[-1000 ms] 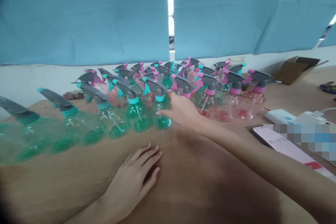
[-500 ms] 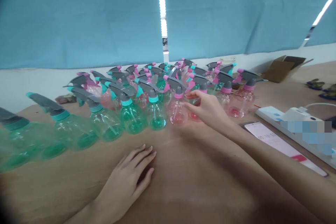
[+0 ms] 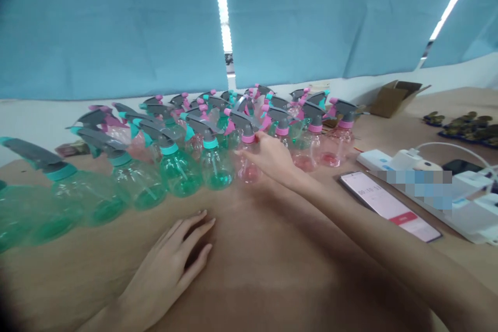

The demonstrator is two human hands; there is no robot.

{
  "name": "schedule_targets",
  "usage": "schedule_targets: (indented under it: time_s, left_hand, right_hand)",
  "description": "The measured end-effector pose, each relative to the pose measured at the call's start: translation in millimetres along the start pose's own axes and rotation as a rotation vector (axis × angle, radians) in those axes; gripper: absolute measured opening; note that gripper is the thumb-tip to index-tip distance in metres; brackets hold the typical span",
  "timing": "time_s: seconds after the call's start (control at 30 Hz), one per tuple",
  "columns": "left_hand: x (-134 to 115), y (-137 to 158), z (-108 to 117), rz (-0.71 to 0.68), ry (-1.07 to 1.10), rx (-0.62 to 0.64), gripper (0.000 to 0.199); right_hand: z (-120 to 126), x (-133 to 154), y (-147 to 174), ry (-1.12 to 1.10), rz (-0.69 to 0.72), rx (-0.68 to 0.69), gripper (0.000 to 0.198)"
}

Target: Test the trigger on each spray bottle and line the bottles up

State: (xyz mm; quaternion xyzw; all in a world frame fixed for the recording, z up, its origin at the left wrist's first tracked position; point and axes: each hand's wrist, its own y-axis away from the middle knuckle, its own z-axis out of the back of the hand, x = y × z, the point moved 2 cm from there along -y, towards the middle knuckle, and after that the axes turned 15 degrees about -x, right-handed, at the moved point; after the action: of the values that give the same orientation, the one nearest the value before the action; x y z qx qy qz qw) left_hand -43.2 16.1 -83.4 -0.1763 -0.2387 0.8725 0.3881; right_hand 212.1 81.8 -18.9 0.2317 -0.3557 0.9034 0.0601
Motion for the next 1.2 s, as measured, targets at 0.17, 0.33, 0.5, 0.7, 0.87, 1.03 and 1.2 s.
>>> schedule_targets:
  time_s: [0.17, 0.33, 0.5, 0.7, 0.87, 1.03, 1.2]
  left_hand:
    - [-7, -7, -3, 0.100, 0.117, 0.007, 0.030]
    - [-25, -21, -13, 0.248, 0.266, -0.008, 0.050]
    - [-49, -33, -27, 0.317, 0.497, -0.037, 0.083]
    - [-70, -45, -38, 0.343, 0.750, -0.074, 0.083]
    - [-76, -52, -37, 0.285, 0.788, -0.026, 0.084]
    - [-77, -61, -38, 0.232, 0.778, 0.066, 0.080]
    - [-75, -71, -40, 0.187, 0.823, 0.097, 0.068]
  right_hand:
    - [23, 0, 19, 0.000, 0.021, 0.037, 0.047]
    - [57, 8, 52, -0.026, 0.068, 0.088, 0.040]
    - [85, 18, 79, -0.082, 0.158, 0.101, 0.038]
    - [94, 15, 82, -0.293, 0.208, 0.181, 0.026]
    - [82, 0, 67, -0.629, 0.034, 0.376, 0.040]
    - [77, 3, 58, -0.790, -0.092, 0.467, 0.022]
    - [72, 5, 60, -0.779, -0.128, 0.393, 0.018]
